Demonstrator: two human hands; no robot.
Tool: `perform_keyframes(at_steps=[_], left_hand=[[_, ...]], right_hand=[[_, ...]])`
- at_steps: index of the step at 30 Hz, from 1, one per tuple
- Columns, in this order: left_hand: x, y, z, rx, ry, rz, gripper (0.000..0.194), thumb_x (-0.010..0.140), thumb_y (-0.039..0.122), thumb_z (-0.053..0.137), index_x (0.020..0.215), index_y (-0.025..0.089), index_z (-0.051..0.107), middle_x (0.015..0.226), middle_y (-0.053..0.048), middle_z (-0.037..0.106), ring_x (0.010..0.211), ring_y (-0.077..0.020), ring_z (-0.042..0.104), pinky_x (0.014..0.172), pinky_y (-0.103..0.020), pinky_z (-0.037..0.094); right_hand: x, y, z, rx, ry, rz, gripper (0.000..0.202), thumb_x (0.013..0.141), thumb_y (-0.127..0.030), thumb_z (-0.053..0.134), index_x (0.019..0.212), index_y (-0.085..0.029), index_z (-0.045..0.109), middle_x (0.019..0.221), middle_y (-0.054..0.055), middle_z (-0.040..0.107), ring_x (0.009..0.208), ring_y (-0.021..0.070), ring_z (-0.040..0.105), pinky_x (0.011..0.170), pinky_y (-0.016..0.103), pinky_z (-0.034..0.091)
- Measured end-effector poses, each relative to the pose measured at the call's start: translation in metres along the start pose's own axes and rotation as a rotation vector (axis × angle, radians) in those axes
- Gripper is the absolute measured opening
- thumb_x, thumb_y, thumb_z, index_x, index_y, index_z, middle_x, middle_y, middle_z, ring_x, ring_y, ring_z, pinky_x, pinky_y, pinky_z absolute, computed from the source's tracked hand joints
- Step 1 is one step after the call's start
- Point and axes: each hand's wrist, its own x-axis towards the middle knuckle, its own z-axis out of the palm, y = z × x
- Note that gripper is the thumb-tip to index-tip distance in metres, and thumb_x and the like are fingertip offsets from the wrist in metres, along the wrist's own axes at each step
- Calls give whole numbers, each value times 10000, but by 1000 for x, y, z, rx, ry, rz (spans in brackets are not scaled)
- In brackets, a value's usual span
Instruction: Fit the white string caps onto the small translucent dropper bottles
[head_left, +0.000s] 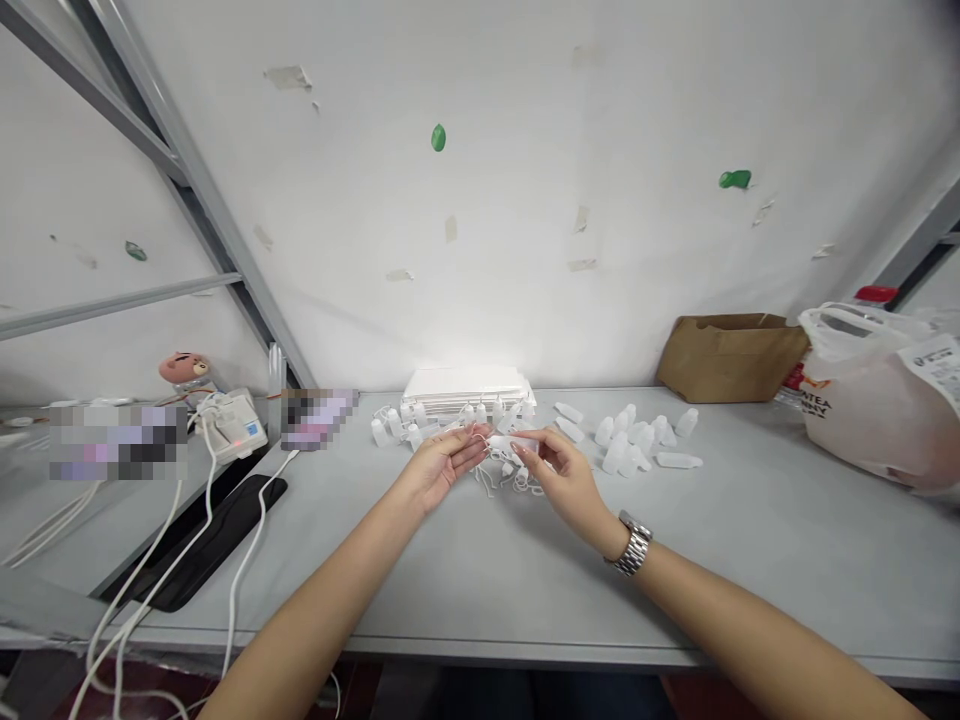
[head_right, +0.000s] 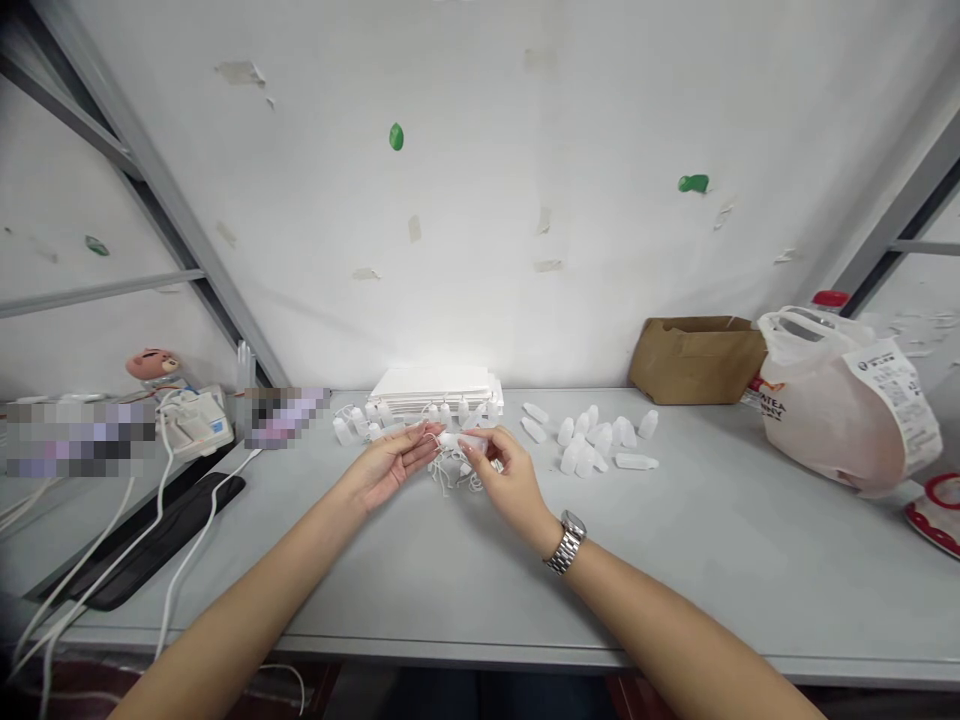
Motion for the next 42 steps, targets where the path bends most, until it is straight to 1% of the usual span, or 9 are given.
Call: perform_keyframes(at_steps=[4, 7, 18, 23, 27, 32, 37, 42], left_hand=[[1, -2, 0, -11, 7, -29, 116, 737, 193, 621, 834, 141, 658, 1010, -90, 675, 855, -160, 646, 865, -292, 489], [0, -2, 1, -16, 15, -38, 115, 730, 182, 625, 833, 144, 656, 1010, -84, 675, 840, -154, 648, 852, -285, 494], [-2, -1, 2, -13, 22, -47, 119, 740, 184, 614, 840, 139, 659, 1017, -87, 671, 812, -149, 649, 838, -282, 501], [-1, -2, 2, -11, 29, -48, 113, 738, 177, 611, 829, 136, 665, 1010, -87, 674, 830, -154, 647, 844, -281, 499], [-1, -3, 2, -6, 20, -52, 120, 744, 182, 605, 830, 127, 667, 1028, -91, 668, 841, -150, 646, 843, -264, 499], [1, -7, 0, -9, 2, -44, 118, 739, 152, 597, 829, 120, 666, 997, -98, 679, 857, -161, 647, 857, -275, 492], [1, -13, 1, -14, 29, -30, 111, 739, 140, 588, 811, 108, 667, 969, -103, 687, 834, -162, 652, 852, -284, 494], [-1, -16, 4, -11, 57, -9, 137, 744, 113, 569, 846, 100, 661, 962, -104, 687, 856, -167, 648, 862, -296, 486]], right_hand=[[-4, 0, 2, -107, -40, -88, 253, 822, -396, 510, 955, -214, 625, 778, 39, 552, 693, 156, 489, 656, 291, 416], [-4, 1, 2, -128, -36, -116, 247, 828, -390, 504, 959, -217, 623, 783, 40, 559, 679, 153, 489, 658, 295, 418], [-4, 1, 4, -143, -12, -131, 266, 832, -408, 490, 970, -221, 621, 773, 38, 556, 663, 156, 484, 645, 292, 419], [-4, 2, 4, -149, -21, -136, 254, 828, -385, 505, 977, -213, 617, 752, 33, 543, 659, 154, 490, 640, 286, 417], [-5, 2, 4, -181, -17, -171, 231, 834, -358, 504, 973, -210, 613, 738, 32, 536, 649, 152, 489, 630, 286, 421], [-7, 3, 5, -288, -35, -296, 225, 852, -308, 482, 1015, -191, 585, 748, 46, 541, 652, 156, 486, 636, 296, 430], [-9, 5, 5, -448, -58, -424, 241, 868, -268, 448, 1058, -172, 560, 749, 66, 544, 697, 175, 492, 646, 307, 436], [-10, 11, 8, -524, -22, -563, 242, 871, -238, 443, 1079, -161, 539, 715, 51, 522, 677, 170, 486, 604, 302, 439]])
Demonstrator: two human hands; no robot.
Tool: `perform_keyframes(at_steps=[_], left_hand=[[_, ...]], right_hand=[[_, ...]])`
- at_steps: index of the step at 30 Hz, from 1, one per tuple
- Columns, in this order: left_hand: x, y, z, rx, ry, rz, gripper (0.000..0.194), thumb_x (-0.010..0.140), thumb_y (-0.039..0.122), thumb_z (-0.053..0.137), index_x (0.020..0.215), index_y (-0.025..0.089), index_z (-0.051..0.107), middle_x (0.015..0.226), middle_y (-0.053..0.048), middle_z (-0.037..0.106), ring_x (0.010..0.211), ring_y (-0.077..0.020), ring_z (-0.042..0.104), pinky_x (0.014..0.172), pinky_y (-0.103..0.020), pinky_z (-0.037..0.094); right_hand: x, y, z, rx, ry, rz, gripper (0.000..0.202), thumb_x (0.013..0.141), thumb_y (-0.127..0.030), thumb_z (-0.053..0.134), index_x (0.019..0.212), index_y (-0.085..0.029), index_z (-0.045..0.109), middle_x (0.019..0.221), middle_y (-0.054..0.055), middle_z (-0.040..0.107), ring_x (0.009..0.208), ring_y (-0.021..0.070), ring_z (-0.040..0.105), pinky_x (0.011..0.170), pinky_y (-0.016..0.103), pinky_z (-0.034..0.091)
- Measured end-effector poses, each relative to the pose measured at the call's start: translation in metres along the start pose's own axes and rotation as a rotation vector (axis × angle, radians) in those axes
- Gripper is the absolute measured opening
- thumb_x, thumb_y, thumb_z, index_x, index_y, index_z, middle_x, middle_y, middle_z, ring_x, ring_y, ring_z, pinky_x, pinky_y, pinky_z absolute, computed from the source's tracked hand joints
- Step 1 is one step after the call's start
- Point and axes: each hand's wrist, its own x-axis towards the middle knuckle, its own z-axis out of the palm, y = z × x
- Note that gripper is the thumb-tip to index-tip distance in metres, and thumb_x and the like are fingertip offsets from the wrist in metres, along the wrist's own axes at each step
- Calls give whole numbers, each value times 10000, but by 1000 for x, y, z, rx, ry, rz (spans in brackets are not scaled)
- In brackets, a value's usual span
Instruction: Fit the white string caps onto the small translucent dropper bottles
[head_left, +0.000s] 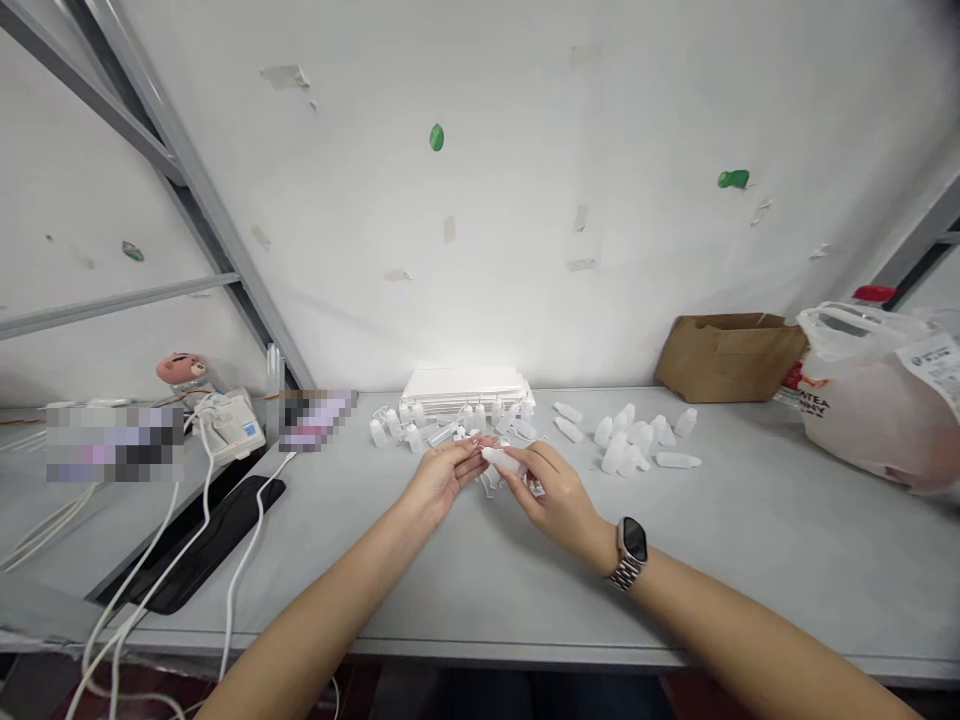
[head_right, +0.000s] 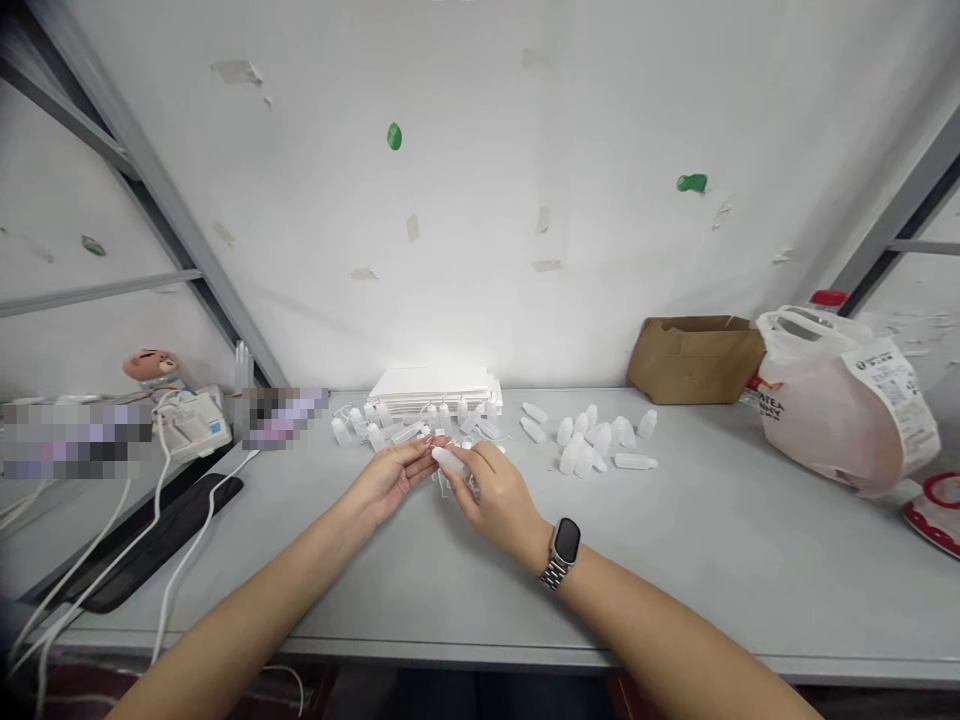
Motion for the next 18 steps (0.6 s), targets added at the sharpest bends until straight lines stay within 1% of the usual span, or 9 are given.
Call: perform_keyframes(at_steps=[5, 8, 10, 13, 15, 16, 18], left_hand=[[-1, -3, 1, 2, 14, 11, 126, 742, 110, 572, 836, 104, 656, 965, -103, 685, 853, -171, 649, 877, -312, 475], [-2, -3, 2, -16, 13, 15, 113, 748, 118, 570, 827, 109, 651, 958, -97, 685, 857, -165, 646, 867, -302, 481], [-2, 0, 4, -45, -1, 36, 112, 760, 146, 567, 836, 116, 645, 967, -91, 682, 866, -158, 643, 860, -290, 485], [-2, 5, 4, -46, -18, 84, 164, 781, 249, 560, 845, 116, 631, 953, -98, 678, 858, -162, 641, 833, -295, 496], [-2, 8, 4, 41, -13, 143, 255, 780, 351, 550, 813, 109, 622, 895, -110, 676, 835, -181, 640, 786, -311, 510], [-1, 9, 4, 112, -2, 197, 300, 773, 399, 541, 776, 109, 615, 855, -110, 671, 826, -192, 635, 748, -315, 518], [0, 10, 3, 277, 18, 348, 368, 754, 476, 520, 686, 121, 591, 789, -91, 640, 820, -207, 614, 669, -309, 522]], right_hand=[[-2, 1, 3, -32, 17, -46, 237, 867, -222, 450, 1078, -151, 533, 702, 48, 518, 661, 165, 478, 584, 296, 439], [-1, 1, 2, 14, 10, 2, 241, 869, -242, 448, 1075, -162, 544, 722, 52, 539, 672, 165, 489, 602, 301, 443], [2, 1, 1, 107, 24, 110, 234, 868, -269, 455, 1054, -174, 560, 741, 48, 554, 663, 154, 493, 618, 297, 446], [6, 3, -2, 272, 68, 347, 229, 857, -319, 476, 1000, -183, 592, 751, 33, 558, 641, 134, 495, 615, 275, 442], [8, 3, -3, 356, 91, 471, 242, 846, -353, 488, 974, -186, 608, 748, 26, 553, 648, 131, 497, 613, 265, 436], [9, 3, -4, 392, 97, 510, 249, 841, -366, 492, 967, -188, 613, 753, 25, 553, 660, 132, 499, 618, 263, 433], [9, 3, -5, 445, 101, 552, 262, 832, -386, 500, 963, -193, 617, 759, 22, 554, 674, 133, 498, 627, 260, 429]])
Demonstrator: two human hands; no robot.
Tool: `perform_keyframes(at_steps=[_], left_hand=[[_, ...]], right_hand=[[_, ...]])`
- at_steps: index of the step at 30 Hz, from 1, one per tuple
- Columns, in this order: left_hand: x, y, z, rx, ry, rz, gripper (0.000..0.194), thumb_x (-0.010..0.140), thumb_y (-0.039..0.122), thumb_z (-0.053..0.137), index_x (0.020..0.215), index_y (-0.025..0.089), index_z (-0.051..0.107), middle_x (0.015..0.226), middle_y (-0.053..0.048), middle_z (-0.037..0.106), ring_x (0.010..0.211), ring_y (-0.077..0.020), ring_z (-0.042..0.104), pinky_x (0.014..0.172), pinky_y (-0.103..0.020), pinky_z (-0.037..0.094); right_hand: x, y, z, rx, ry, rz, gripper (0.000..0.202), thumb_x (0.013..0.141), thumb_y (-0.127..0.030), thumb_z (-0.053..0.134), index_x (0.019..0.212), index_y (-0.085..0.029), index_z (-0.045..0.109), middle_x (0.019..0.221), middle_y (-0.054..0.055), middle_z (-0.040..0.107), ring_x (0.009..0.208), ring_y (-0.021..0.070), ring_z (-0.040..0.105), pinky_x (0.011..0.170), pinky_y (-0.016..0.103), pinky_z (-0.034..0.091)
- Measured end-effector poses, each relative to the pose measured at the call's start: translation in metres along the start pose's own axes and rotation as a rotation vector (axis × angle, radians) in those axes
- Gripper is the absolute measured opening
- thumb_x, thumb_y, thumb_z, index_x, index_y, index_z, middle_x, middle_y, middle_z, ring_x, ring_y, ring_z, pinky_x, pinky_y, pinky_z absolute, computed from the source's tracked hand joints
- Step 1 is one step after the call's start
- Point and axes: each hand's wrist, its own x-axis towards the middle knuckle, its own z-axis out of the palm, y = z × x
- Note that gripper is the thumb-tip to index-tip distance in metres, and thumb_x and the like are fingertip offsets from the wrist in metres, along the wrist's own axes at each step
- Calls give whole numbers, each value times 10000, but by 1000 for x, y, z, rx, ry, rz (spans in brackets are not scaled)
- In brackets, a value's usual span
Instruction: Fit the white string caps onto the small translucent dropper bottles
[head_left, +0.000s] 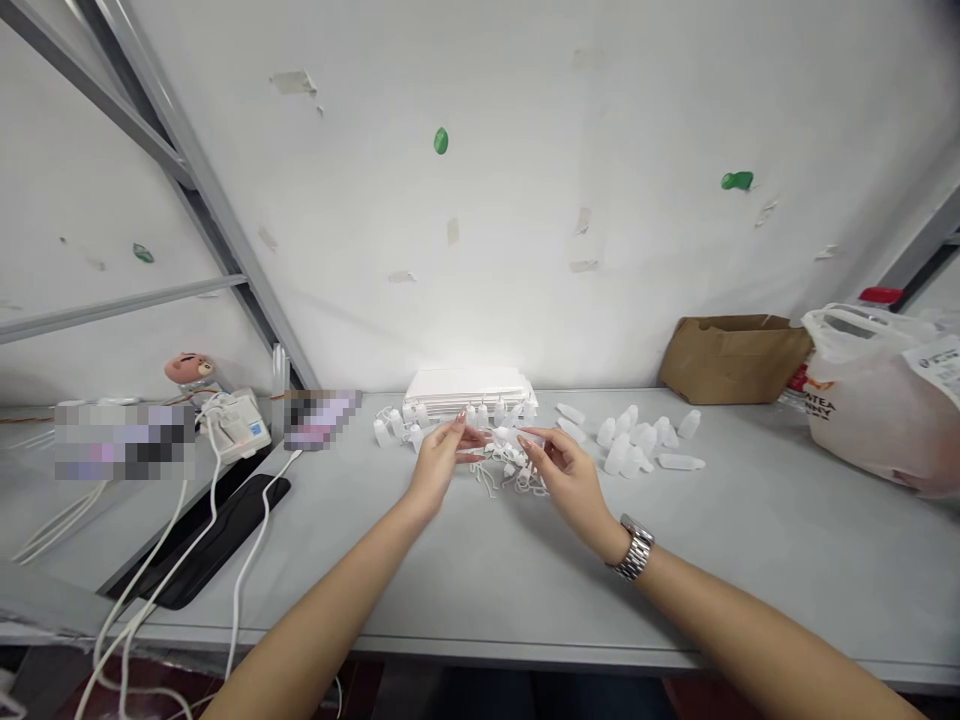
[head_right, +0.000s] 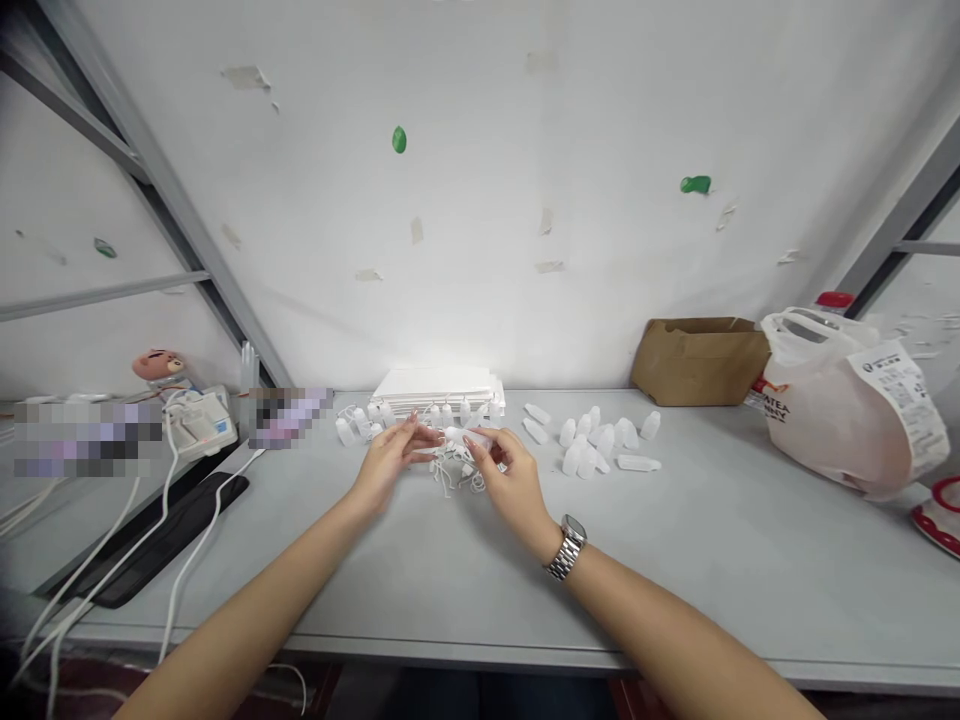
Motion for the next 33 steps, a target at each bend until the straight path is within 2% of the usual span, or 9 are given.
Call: perform_keyframes(at_steps=[2, 4, 8, 11, 17, 26, 29, 33], left_hand=[[0, -1, 0, 130, 7, 133, 397, 741, 514, 502, 625, 138, 560, 756, -63, 591, 814, -202, 582, 620, -293, 514], [0, -2, 1, 202, 1, 195, 394, 740, 522, 490, 624, 150, 548, 762, -44, 554, 790, -180, 553, 619, -279, 502], [0, -5, 1, 308, 5, 220, 336, 763, 476, 481, 667, 163, 559, 768, -23, 536, 698, -137, 521, 672, -273, 462], [1, -7, -1, 360, 13, 270, 290, 780, 417, 474, 653, 169, 555, 780, -23, 517, 719, -137, 510, 694, -268, 436], [0, -10, 0, 381, 23, 312, 305, 787, 351, 465, 547, 167, 504, 871, -49, 489, 856, -166, 498, 691, -258, 426], [2, -15, -1, 373, -2, 320, 250, 782, 351, 476, 630, 168, 554, 877, -34, 453, 751, -133, 486, 678, -252, 410], [3, -12, -2, 373, -1, 314, 238, 785, 359, 472, 668, 171, 558, 880, -30, 450, 712, -121, 483, 671, -248, 416], [2, -6, -3, 474, -41, 356, 303, 805, 396, 447, 612, 174, 523, 878, -41, 474, 815, -154, 502, 715, -261, 424]], right_hand=[[-1, -1, 0, 24, -14, 13, 272, 822, -399, 510, 962, -194, 620, 768, 23, 559, 677, 134, 497, 622, 257, 425], [-2, -2, 1, 32, -36, 10, 276, 815, -401, 517, 961, -191, 622, 781, 29, 567, 680, 136, 502, 613, 256, 423], [-3, -5, 1, 32, -76, -7, 267, 824, -387, 508, 965, -189, 619, 838, 45, 590, 707, 142, 519, 634, 264, 429], [-3, -7, 1, 6, -82, -19, 261, 827, -385, 506, 959, -190, 620, 840, 46, 597, 696, 142, 513, 634, 268, 427], [-6, -7, 2, -57, -75, -73, 238, 833, -367, 504, 948, -195, 623, 789, 32, 586, 666, 138, 491, 625, 267, 412], [-4, -2, 2, -102, -95, -95, 256, 845, -369, 479, 966, -193, 618, 793, 37, 591, 692, 146, 512, 636, 270, 417], [0, 2, 0, -138, -159, -79, 256, 845, -360, 475, 968, -179, 607, 816, 46, 606, 700, 151, 527, 645, 277, 425], [6, 10, -2, -272, -368, -55, 226, 841, -329, 482, 975, -173, 575, 799, 44, 615, 693, 164, 540, 640, 295, 423]])
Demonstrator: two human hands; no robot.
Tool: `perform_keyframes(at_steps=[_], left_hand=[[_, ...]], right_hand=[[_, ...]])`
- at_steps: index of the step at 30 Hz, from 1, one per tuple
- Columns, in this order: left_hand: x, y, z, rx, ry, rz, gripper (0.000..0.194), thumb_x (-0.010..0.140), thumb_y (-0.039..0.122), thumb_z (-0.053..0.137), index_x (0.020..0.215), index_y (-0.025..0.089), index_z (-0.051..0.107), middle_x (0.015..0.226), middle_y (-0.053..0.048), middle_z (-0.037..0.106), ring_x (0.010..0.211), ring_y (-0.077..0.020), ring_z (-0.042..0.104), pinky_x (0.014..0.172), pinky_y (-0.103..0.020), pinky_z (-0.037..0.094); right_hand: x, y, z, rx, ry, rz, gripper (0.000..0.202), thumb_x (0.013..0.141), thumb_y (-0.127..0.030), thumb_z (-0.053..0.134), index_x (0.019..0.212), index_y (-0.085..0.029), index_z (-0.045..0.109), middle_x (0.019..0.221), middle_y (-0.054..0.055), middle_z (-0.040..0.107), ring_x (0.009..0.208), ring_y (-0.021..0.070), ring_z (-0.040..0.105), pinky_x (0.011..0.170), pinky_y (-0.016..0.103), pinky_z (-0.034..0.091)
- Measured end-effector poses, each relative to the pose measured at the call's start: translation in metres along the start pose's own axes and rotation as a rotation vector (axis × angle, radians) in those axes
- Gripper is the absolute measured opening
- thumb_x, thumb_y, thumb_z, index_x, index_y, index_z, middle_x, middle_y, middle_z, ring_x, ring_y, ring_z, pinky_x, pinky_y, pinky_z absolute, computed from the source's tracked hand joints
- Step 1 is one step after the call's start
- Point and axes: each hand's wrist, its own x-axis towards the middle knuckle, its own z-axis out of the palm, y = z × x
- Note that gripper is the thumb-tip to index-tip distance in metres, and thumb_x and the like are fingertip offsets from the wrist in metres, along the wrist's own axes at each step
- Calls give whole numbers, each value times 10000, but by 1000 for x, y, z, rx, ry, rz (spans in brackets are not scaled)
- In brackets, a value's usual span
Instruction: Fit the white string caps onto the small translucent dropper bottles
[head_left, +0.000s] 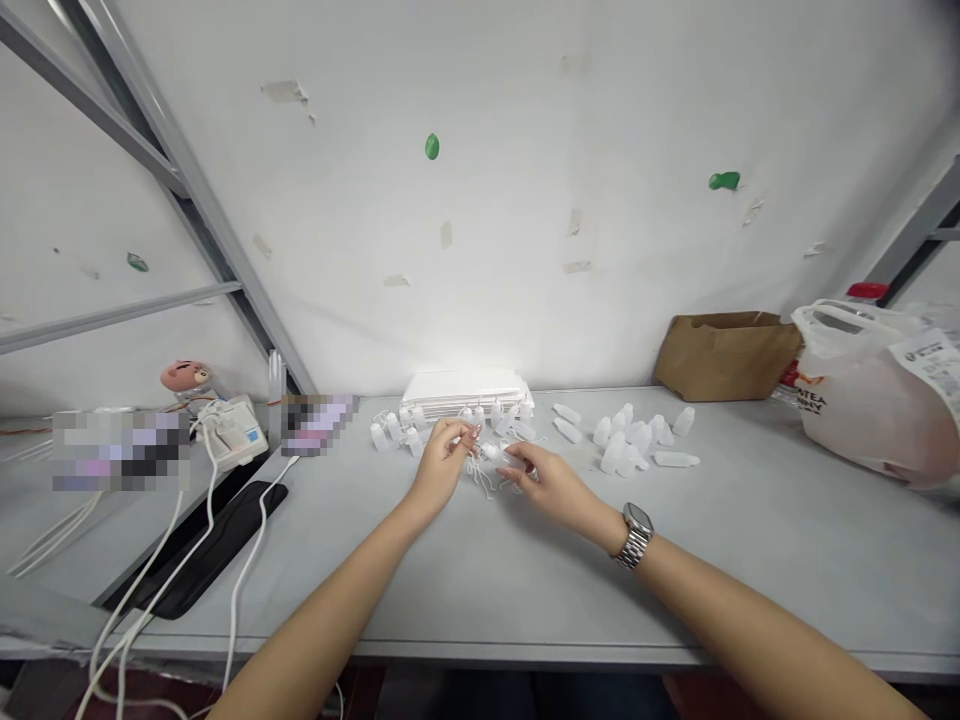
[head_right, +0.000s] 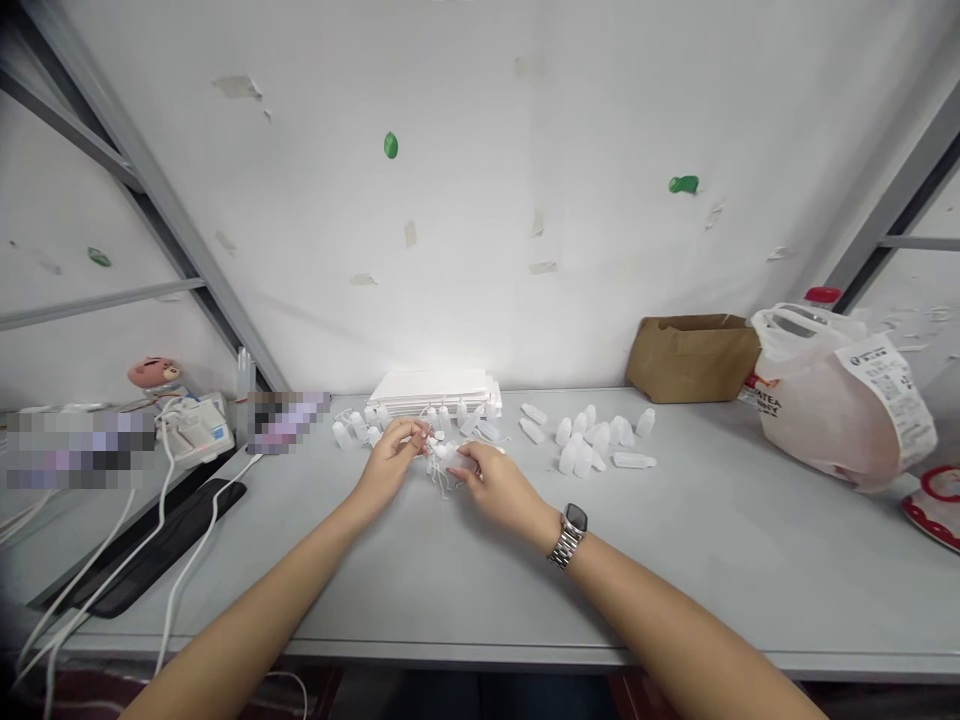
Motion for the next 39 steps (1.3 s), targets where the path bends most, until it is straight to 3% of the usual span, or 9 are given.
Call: perform_keyframes(at_steps=[2, 5, 8, 12, 18, 26, 31, 35, 39], left_hand=[[2, -1, -3, 68, -12, 7, 295, 815, 420, 428, 667, 184, 524, 881, -43, 504, 884, -171, 503, 749, -273, 420], [8, -7, -11, 45, 24, -111, 272, 822, 451, 400, 896, 203, 486, 915, -43, 543, 826, -162, 542, 674, -274, 438], [15, -15, -19, 148, 137, -136, 264, 807, 419, 439, 943, 196, 477, 900, -43, 555, 780, -152, 546, 691, -282, 430], [15, -17, -20, 433, 72, -73, 173, 811, 322, 430, 854, 189, 533, 865, -43, 556, 765, -162, 526, 734, -306, 409], [3, -8, -8, 679, -98, -88, 190, 820, 287, 402, 875, 206, 565, 904, -50, 550, 777, -182, 544, 668, -299, 399], [3, -7, -12, 792, -108, -124, 193, 826, 296, 404, 866, 212, 574, 899, -50, 567, 818, -197, 556, 655, -293, 389], [3, -6, -13, 805, -118, -130, 194, 825, 298, 405, 865, 215, 577, 904, -50, 573, 853, -204, 554, 659, -290, 390], [3, -7, -14, 833, -131, -139, 206, 831, 270, 388, 875, 208, 580, 930, -61, 572, 892, -213, 545, 665, -292, 390], [4, -11, -13, 860, -157, -149, 192, 818, 249, 405, 874, 207, 584, 944, -66, 565, 907, -215, 542, 658, -285, 395]], right_hand=[[4, 5, -5, -50, -2, -19, 222, 843, -331, 479, 969, -175, 573, 860, 59, 604, 776, 180, 544, 699, 317, 424], [13, 13, -19, -140, 249, -43, 258, 779, -390, 562, 879, -157, 610, 940, 88, 530, 917, 212, 491, 815, 354, 393], [21, 23, -34, -172, 394, 65, 316, 780, -440, 537, 877, -150, 616, 817, 58, 487, 777, 185, 489, 717, 325, 410], [29, 39, -40, -232, 343, 225, 276, 816, -409, 473, 874, -149, 542, 661, -5, 495, 591, 138, 468, 554, 249, 366], [40, 52, -29, -582, 182, 363, 184, 838, -307, 441, 823, -148, 531, 768, 63, 602, 666, 160, 541, 538, 243, 303], [44, 54, -24, -651, 106, 391, 273, 853, -349, 445, 805, -130, 601, 851, 109, 627, 732, 182, 590, 565, 247, 328], [40, 50, -41, -657, 141, 388, 342, 862, -395, 413, 985, -133, 594, 945, 106, 607, 765, 183, 582, 598, 255, 353], [32, 45, -56, -754, 185, 362, 305, 879, -274, 374, 1058, -115, 563, 1023, 127, 571, 905, 209, 539, 682, 268, 362], [28, 47, -54, -1013, 87, 284, 229, 833, -133, 409, 924, -83, 613, 937, 161, 585, 920, 252, 507, 715, 304, 344]])
